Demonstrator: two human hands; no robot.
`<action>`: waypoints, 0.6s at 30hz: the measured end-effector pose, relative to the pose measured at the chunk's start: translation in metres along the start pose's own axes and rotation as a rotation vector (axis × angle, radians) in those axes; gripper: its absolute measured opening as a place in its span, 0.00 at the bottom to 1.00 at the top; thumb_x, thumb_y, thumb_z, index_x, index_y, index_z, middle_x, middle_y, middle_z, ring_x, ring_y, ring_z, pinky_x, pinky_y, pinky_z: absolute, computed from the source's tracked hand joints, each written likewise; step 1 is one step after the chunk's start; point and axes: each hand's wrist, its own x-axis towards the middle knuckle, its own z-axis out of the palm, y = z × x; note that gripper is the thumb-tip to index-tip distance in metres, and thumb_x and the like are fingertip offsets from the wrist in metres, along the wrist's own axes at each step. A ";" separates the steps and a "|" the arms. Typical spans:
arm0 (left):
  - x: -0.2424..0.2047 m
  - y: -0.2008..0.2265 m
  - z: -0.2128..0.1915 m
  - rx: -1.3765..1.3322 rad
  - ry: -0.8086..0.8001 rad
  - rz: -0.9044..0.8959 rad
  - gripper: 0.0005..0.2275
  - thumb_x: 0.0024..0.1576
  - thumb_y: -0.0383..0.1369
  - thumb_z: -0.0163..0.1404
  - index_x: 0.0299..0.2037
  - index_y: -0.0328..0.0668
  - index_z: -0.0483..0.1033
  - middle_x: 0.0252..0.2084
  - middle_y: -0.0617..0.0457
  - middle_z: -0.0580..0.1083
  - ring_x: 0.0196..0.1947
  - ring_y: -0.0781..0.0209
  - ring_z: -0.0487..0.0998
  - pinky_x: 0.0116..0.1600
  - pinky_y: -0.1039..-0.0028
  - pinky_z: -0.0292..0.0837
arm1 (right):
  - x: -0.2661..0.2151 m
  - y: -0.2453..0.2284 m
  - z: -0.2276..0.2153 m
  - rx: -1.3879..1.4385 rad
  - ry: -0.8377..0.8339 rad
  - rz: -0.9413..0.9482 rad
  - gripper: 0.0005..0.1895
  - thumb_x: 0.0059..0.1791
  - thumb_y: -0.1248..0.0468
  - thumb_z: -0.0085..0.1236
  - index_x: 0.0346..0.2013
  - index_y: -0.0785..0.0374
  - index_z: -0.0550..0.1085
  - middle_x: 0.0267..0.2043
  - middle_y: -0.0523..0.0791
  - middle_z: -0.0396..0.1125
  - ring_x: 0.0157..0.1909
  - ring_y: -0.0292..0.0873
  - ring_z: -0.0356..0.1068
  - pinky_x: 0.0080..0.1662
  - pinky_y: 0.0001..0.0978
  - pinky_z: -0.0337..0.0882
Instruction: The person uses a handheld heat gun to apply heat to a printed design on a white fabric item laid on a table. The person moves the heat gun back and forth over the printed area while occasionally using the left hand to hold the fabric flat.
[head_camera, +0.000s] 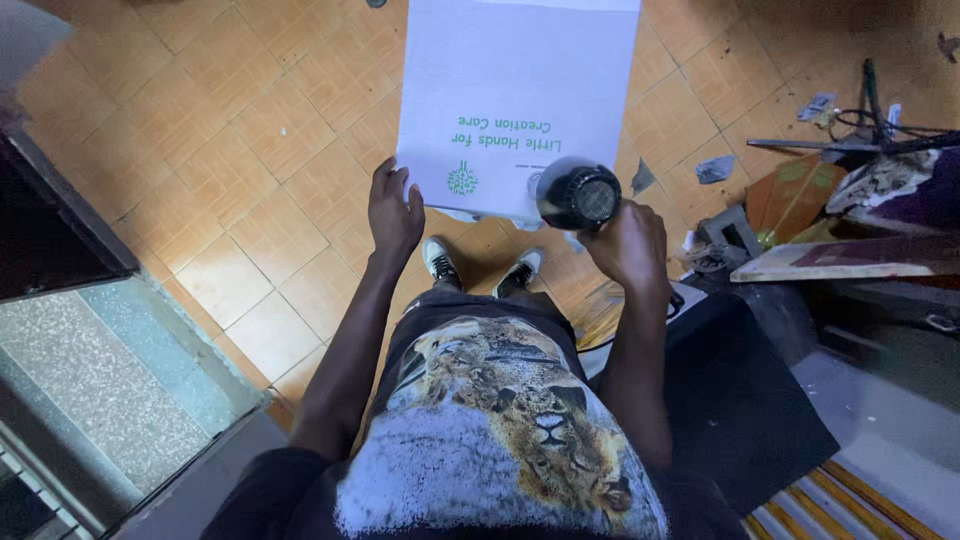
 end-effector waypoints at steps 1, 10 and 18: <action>-0.003 -0.004 0.003 -0.012 -0.004 -0.013 0.14 0.60 0.32 0.51 0.52 0.31 0.78 0.62 0.43 0.70 0.61 0.44 0.74 0.62 0.62 0.71 | -0.007 0.000 0.000 0.014 0.000 0.000 0.21 0.41 0.57 0.68 0.34 0.76 0.78 0.35 0.69 0.72 0.46 0.79 0.72 0.45 0.66 0.72; 0.022 -0.009 -0.005 0.086 -0.095 0.052 0.10 0.55 0.31 0.55 0.46 0.36 0.78 0.56 0.46 0.70 0.55 0.43 0.76 0.57 0.61 0.73 | 0.022 0.009 0.023 0.136 0.160 -0.114 0.16 0.41 0.60 0.69 0.32 0.72 0.78 0.31 0.64 0.72 0.43 0.78 0.71 0.43 0.68 0.71; 0.022 0.002 -0.011 0.382 -0.174 0.007 0.11 0.52 0.35 0.58 0.43 0.46 0.82 0.56 0.52 0.74 0.52 0.49 0.78 0.50 0.60 0.75 | 0.028 0.009 0.016 0.127 0.089 -0.154 0.17 0.40 0.60 0.69 0.32 0.72 0.77 0.32 0.65 0.72 0.43 0.77 0.73 0.42 0.68 0.71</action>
